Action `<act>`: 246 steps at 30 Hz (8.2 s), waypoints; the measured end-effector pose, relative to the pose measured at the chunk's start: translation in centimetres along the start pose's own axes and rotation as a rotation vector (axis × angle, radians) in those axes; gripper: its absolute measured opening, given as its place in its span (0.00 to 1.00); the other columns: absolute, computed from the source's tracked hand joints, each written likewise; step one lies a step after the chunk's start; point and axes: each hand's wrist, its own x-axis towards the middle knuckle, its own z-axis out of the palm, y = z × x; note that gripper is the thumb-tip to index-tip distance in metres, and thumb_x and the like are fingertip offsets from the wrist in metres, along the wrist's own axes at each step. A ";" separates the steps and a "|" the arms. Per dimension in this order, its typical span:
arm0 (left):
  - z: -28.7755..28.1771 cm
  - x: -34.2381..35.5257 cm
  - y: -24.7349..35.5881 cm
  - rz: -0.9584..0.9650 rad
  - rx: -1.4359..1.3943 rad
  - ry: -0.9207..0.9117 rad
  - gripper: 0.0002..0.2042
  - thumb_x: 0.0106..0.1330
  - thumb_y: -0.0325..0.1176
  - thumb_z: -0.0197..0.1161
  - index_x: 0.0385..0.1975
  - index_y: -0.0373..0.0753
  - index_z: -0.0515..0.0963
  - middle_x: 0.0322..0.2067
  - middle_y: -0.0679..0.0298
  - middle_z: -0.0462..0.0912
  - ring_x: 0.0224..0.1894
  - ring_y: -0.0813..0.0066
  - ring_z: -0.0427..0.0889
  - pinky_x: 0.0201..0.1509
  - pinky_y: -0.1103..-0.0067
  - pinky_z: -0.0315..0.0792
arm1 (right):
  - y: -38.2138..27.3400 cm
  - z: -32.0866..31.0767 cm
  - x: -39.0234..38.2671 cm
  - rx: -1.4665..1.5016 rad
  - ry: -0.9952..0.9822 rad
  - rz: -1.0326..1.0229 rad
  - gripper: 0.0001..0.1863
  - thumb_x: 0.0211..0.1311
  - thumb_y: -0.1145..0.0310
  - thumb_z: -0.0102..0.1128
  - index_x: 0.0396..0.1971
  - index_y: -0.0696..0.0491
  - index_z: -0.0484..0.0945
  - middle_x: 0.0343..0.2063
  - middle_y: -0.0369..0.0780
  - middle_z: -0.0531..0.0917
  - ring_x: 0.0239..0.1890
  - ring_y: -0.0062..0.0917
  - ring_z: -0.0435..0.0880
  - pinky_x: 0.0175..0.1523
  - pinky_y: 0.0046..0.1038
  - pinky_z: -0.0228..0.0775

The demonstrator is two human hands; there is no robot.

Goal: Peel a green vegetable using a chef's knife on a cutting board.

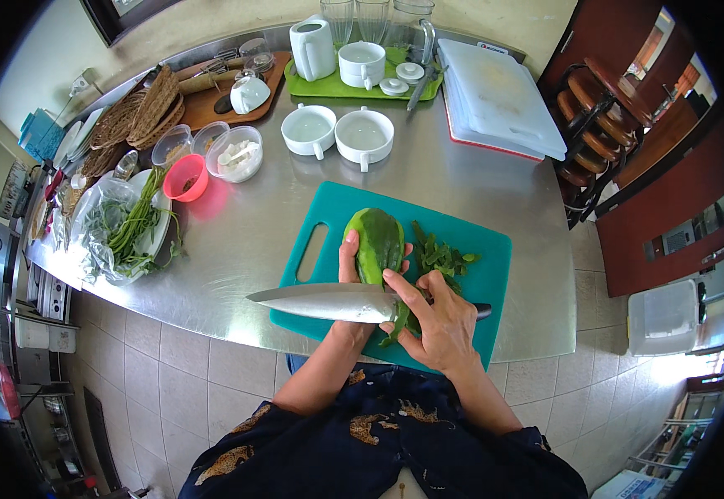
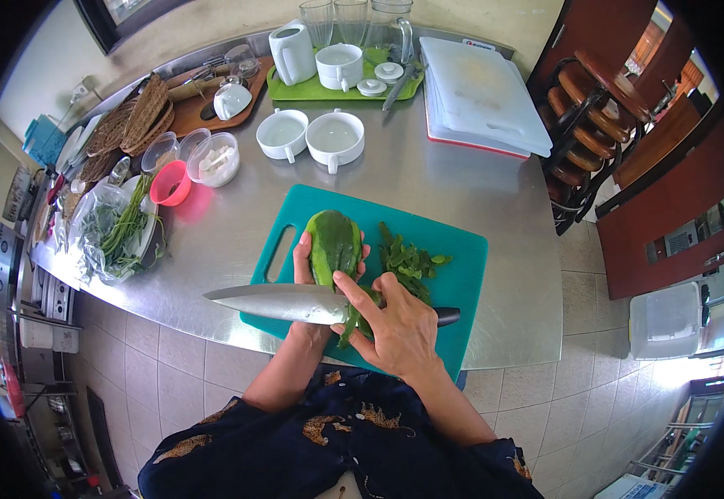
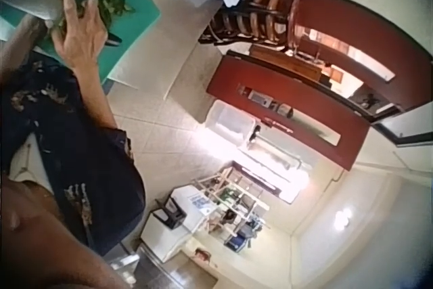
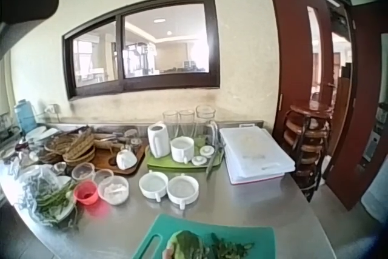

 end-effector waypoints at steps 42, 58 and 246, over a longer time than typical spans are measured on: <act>-1.8 0.5 -1.3 0.067 0.076 -0.084 0.25 0.71 0.52 0.52 0.57 0.38 0.71 0.47 0.54 0.81 0.46 0.58 0.84 0.51 0.64 0.82 | 1.7 -1.3 1.4 -0.108 -0.014 -0.003 0.39 0.48 0.55 0.74 0.65 0.32 0.73 0.35 0.37 0.73 0.33 0.28 0.80 0.31 0.30 0.73; -1.1 -0.3 -1.0 0.188 0.169 -0.106 0.17 0.74 0.42 0.53 0.56 0.42 0.64 0.47 0.61 0.76 0.47 0.73 0.79 0.49 0.75 0.78 | 1.3 -1.9 1.9 -0.092 -0.024 0.018 0.37 0.47 0.55 0.74 0.62 0.38 0.75 0.36 0.39 0.74 0.32 0.30 0.82 0.30 0.31 0.74; -1.8 -1.9 -2.2 0.181 0.295 -0.309 0.45 0.51 0.44 0.77 0.67 0.37 0.59 0.61 0.57 0.70 0.62 0.64 0.73 0.67 0.68 0.69 | 1.6 -4.6 3.3 0.162 0.057 0.119 0.22 0.64 0.50 0.61 0.54 0.44 0.78 0.33 0.37 0.76 0.27 0.33 0.82 0.30 0.34 0.72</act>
